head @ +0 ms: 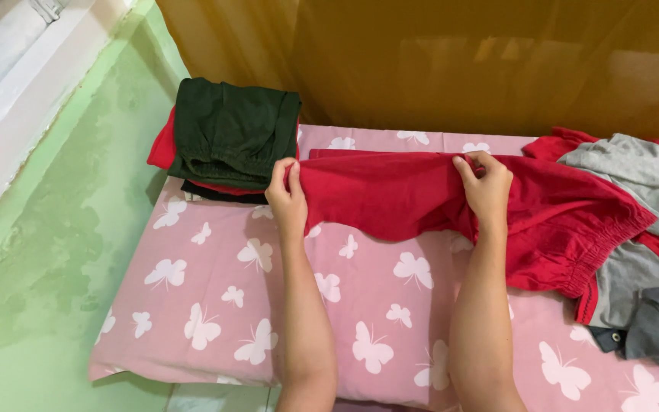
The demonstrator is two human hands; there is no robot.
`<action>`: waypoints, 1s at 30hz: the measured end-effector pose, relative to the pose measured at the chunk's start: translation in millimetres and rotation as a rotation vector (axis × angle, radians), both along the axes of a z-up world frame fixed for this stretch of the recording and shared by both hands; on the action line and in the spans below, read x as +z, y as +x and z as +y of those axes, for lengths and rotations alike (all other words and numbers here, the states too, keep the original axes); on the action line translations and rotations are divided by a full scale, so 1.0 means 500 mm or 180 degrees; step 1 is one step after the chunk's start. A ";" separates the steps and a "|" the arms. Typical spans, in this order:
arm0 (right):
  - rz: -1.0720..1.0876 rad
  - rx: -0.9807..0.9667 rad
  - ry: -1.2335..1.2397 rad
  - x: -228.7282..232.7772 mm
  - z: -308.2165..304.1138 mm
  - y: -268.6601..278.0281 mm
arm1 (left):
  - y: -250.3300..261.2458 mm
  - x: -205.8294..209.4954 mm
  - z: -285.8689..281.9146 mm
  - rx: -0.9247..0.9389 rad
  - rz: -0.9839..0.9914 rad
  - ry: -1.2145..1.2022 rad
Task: The person folds a pair of dark green pants and a pair of red pants on a pink butterfly-patterned bedsheet. The folded items are stacked on the left side of the bed. The person then begins to fold a grey garment.
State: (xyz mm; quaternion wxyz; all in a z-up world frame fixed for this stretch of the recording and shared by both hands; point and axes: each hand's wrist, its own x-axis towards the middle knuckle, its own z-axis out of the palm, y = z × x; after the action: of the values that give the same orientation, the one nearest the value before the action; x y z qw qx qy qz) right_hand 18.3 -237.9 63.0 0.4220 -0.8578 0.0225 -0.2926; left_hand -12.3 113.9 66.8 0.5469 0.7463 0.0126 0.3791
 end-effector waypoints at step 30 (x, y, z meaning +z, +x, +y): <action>0.2222 0.0743 -0.1312 -0.057 -0.056 0.089 | 0.143 -0.137 -0.012 -0.0628 0.1760 0.1212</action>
State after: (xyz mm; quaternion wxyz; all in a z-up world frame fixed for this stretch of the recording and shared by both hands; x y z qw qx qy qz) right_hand 62.7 -265.9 34.4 0.2389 -0.9687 0.0078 0.0670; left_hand 59.3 108.1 -1.6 0.4078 0.9070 0.0171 0.1036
